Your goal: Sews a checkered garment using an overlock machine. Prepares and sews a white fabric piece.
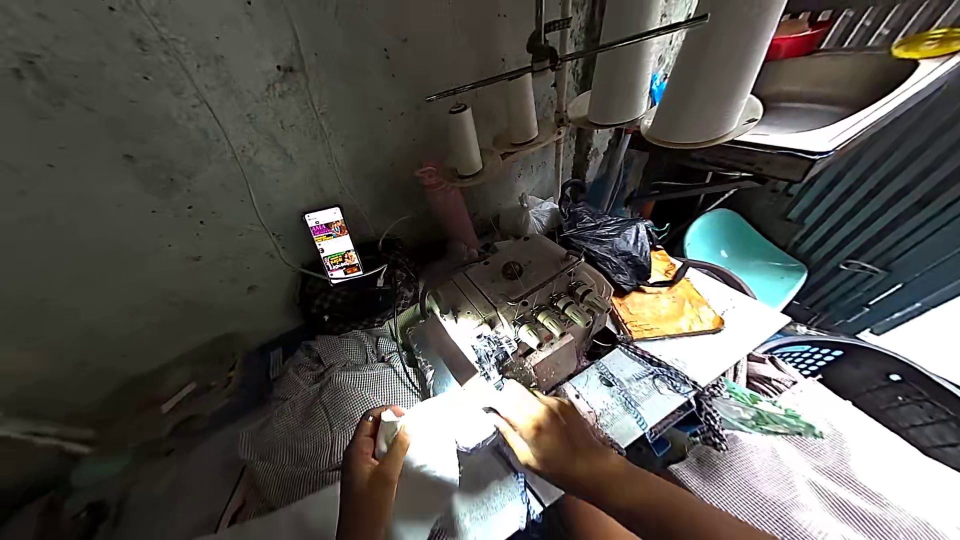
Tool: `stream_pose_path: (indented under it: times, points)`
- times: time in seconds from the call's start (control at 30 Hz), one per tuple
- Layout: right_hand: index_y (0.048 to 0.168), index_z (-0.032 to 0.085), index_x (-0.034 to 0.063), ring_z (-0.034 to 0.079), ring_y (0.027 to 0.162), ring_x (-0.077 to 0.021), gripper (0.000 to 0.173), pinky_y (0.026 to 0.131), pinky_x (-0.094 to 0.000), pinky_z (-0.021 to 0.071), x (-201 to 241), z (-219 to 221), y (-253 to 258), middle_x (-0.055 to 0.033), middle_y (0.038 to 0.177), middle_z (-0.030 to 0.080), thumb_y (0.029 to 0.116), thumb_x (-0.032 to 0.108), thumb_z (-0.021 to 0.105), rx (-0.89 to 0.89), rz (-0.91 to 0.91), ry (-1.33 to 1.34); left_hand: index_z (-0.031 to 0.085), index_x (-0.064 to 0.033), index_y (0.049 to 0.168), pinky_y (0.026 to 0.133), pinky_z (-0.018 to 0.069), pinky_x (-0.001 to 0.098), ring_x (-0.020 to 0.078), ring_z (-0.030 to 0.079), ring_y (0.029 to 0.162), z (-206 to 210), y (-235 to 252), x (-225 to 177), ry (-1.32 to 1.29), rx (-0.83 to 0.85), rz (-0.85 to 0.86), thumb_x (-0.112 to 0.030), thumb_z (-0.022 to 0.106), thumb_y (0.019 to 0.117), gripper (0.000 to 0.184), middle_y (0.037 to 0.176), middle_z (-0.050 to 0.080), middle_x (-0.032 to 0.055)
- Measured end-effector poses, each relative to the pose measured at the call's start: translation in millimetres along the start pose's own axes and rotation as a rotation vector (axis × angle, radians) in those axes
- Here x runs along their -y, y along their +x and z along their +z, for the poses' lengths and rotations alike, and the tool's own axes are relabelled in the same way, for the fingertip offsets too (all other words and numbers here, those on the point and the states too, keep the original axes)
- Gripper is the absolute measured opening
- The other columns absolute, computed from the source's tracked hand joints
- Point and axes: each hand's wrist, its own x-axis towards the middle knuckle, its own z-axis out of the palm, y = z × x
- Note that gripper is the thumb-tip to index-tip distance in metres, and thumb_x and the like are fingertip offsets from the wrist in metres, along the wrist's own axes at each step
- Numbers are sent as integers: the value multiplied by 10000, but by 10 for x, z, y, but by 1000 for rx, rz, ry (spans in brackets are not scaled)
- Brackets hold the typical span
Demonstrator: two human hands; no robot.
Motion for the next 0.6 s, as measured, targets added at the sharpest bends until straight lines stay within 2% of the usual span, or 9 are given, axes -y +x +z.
stream_pose_path:
  times: [0.07, 0.2, 0.3, 0.4, 0.5, 0.53, 0.57, 0.6]
  points:
    - [1050, 779, 61, 727, 727, -302, 225, 566, -438, 590, 80, 59, 134, -145, 959, 735, 919, 172, 634, 57, -8, -71, 604, 4, 1057, 741, 543, 136, -56, 645, 803, -16, -41, -35, -27, 6, 13, -15, 625, 851, 208, 876, 674, -64]
    - [1129, 755, 46, 742, 774, -324, 244, 608, -468, 603, 152, 222, 268, -156, 958, 748, 952, 155, 627, 56, 4, -95, 599, -11, 1041, 721, 542, 139, -52, 643, 770, -40, -78, -31, -43, 13, 10, -37, 638, 877, 170, 842, 668, -66]
    - [1119, 772, 88, 742, 737, -288, 238, 596, -455, 608, 141, 313, 266, -118, 901, 751, 916, 93, 647, -11, -10, -65, 595, -11, 1047, 719, 543, 145, -50, 641, 768, -155, -87, -26, -31, 8, 11, -59, 632, 907, 152, 847, 666, -63]
    - [1088, 779, 95, 758, 780, -266, 215, 607, -447, 619, 127, 341, 217, -100, 955, 769, 922, 113, 643, -72, -34, -76, 599, 22, 1091, 750, 544, 173, -43, 633, 806, -572, -131, -69, 54, -47, 53, -103, 638, 925, 211, 888, 663, -48]
    - [1122, 771, 59, 758, 779, -317, 254, 586, -497, 606, 78, 344, 159, -138, 961, 766, 922, 143, 640, -91, -72, -120, 574, 5, 1181, 736, 562, 192, -30, 648, 840, -1354, -270, -209, 81, -278, 27, -145, 621, 953, 277, 952, 670, -65]
    - [1140, 760, 37, 755, 769, -335, 267, 577, -511, 599, 80, 340, 173, -158, 955, 760, 938, 154, 630, -91, -117, -108, 554, -22, 1225, 735, 574, 190, -34, 662, 856, -1665, -369, -317, 90, -427, -7, -170, 600, 970, 298, 978, 683, -78]
    - [1138, 752, 15, 753, 753, -334, 267, 565, -503, 592, 154, 302, 239, -170, 946, 756, 951, 151, 619, -89, -189, -68, 525, -20, 1287, 771, 580, 202, -20, 667, 891, -1950, -486, -496, 113, -615, -65, -175, 573, 995, 334, 1028, 681, -51]
    - [1148, 744, -13, 758, 796, -308, 265, 616, -479, 600, 406, 137, 383, -172, 973, 758, 983, 133, 596, -21, -260, 26, 472, 10, 1372, 861, 548, 241, 18, 634, 962, -2175, -593, -761, 125, -821, -159, -159, 538, 1027, 390, 1122, 642, 17]
